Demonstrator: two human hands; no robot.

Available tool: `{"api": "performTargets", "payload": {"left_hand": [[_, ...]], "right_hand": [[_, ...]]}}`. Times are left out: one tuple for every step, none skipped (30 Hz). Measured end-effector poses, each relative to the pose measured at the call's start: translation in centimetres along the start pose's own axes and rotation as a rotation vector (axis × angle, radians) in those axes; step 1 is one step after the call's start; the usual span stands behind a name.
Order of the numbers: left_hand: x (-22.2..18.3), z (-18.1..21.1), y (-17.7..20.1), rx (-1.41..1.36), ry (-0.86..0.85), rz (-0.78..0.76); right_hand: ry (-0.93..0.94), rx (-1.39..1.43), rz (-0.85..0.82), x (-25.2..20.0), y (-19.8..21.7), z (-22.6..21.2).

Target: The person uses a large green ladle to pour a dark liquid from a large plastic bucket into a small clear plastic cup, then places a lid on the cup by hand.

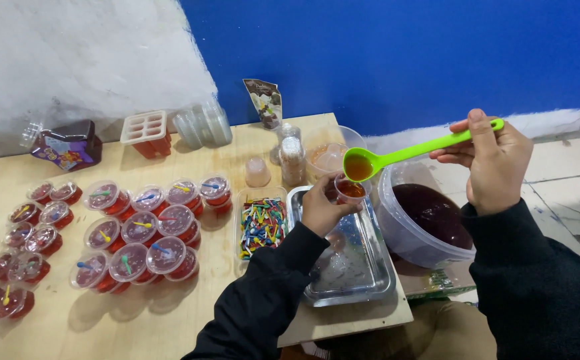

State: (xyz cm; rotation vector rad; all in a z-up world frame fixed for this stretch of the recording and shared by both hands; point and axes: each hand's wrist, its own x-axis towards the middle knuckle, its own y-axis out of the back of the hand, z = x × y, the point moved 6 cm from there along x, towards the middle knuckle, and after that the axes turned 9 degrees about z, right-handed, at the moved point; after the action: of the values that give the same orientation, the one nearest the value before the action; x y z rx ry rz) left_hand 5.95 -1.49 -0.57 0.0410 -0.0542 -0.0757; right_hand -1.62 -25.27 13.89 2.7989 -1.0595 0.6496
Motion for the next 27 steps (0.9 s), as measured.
{"api": "performTargets", "payload": {"left_hand": [[0.1, 0.0, 0.1, -0.001, 0.001, 0.002], [0.2, 0.0, 0.3, 0.002, 0.003, 0.012], [0.3, 0.0, 0.4, 0.005, 0.004, 0.022], [0.2, 0.4, 0.5, 0.004, 0.004, 0.023], [0.1, 0.6, 0.7, 0.005, 0.02, 0.029], [0.0, 0.9, 0.8, 0.007, 0.036, 0.034], [0.1, 0.7, 0.8, 0.007, 0.036, 0.034], [0.3, 0.6, 0.9, 0.014, 0.028, 0.04], [0.4, 0.5, 0.9, 0.021, 0.02, 0.046], [0.3, 0.8, 0.9, 0.021, 0.02, 0.046], [0.1, 1.0, 1.0, 0.025, 0.038, 0.043], [0.0, 1.3, 1.0, 0.029, 0.055, 0.04], [0.1, 1.1, 1.0, 0.029, 0.055, 0.039], [0.2, 0.9, 1.0, 0.04, 0.043, 0.04], [0.3, 0.8, 1.0, 0.05, 0.031, 0.042], [0.4, 0.8, 1.0, 0.049, 0.032, 0.042], [0.4, 0.7, 1.0, 0.037, 0.034, 0.043], [0.4, 0.6, 1.0, 0.026, 0.036, 0.044], [0.5, 0.6, 1.0, 0.026, 0.036, 0.043], [0.5, 0.6, 1.0, 0.024, 0.032, 0.045], [0.5, 0.5, 1.0, 0.023, 0.029, 0.047], [0.5, 0.5, 1.1, 0.023, 0.03, 0.048], [0.6, 0.5, 1.1, 0.034, 0.038, 0.048], [0.7, 0.4, 1.1, 0.046, 0.046, 0.048], [0.7, 0.4, 1.1, 0.045, 0.045, 0.048], [0.7, 0.4, 1.1, 0.04, 0.033, 0.044], [0.7, 0.4, 1.1, 0.035, 0.021, 0.041]], "right_hand": [[0.0, 0.0, -0.002, -0.1, -0.1, 0.2], [0.012, 0.011, -0.02, -0.3, -0.3, 0.3], [0.026, 0.023, -0.038, -0.4, -0.5, 0.3], [0.027, 0.023, -0.04, -0.6, -0.6, 0.3], [0.042, 0.025, -0.04, -0.9, -0.7, 0.2], [0.058, 0.027, -0.041, -1.2, -0.8, 0.1], [0.058, 0.027, -0.041, -1.3, -0.8, 0.2], [0.069, 0.033, -0.05, -1.5, -0.8, 0.2], [0.08, 0.04, -0.059, -1.7, -0.9, 0.2], [0.08, 0.04, -0.059, -1.9, -0.9, 0.1], [0.099, 0.028, -0.069, -2.1, -0.9, 0.0], [0.119, 0.016, -0.079, -2.3, -1.0, -0.2], [0.119, 0.016, -0.079, -2.5, -1.0, -0.3], [0.135, -0.007, -0.089, -2.7, -1.0, -0.3], [0.15, -0.03, -0.101, -2.9, -1.1, -0.4], [0.15, -0.031, -0.101, -3.1, -1.1, -0.5], [0.17, -0.04, -0.108, -3.4, -1.2, -0.7], [0.191, -0.049, -0.115, -3.7, -1.3, -0.8], [0.191, -0.049, -0.115, -3.7, -1.1, -0.4], [0.215, -0.057, -0.128, -3.8, -1.1, -0.2], [0.239, -0.064, -0.141, -3.8, -1.0, 0.1], [0.238, -0.064, -0.142, -3.9, -1.0, 0.2], [0.247, -0.029, -0.164, -4.0, -1.1, 0.2], [0.257, 0.007, -0.186, -4.2, -1.1, 0.2], [0.258, 0.007, -0.186, -4.2, -1.0, 0.2], [0.267, 0.008, -0.194, -4.3, -1.0, 0.2], [0.275, 0.008, -0.203, -4.4, -0.9, 0.3]]}}
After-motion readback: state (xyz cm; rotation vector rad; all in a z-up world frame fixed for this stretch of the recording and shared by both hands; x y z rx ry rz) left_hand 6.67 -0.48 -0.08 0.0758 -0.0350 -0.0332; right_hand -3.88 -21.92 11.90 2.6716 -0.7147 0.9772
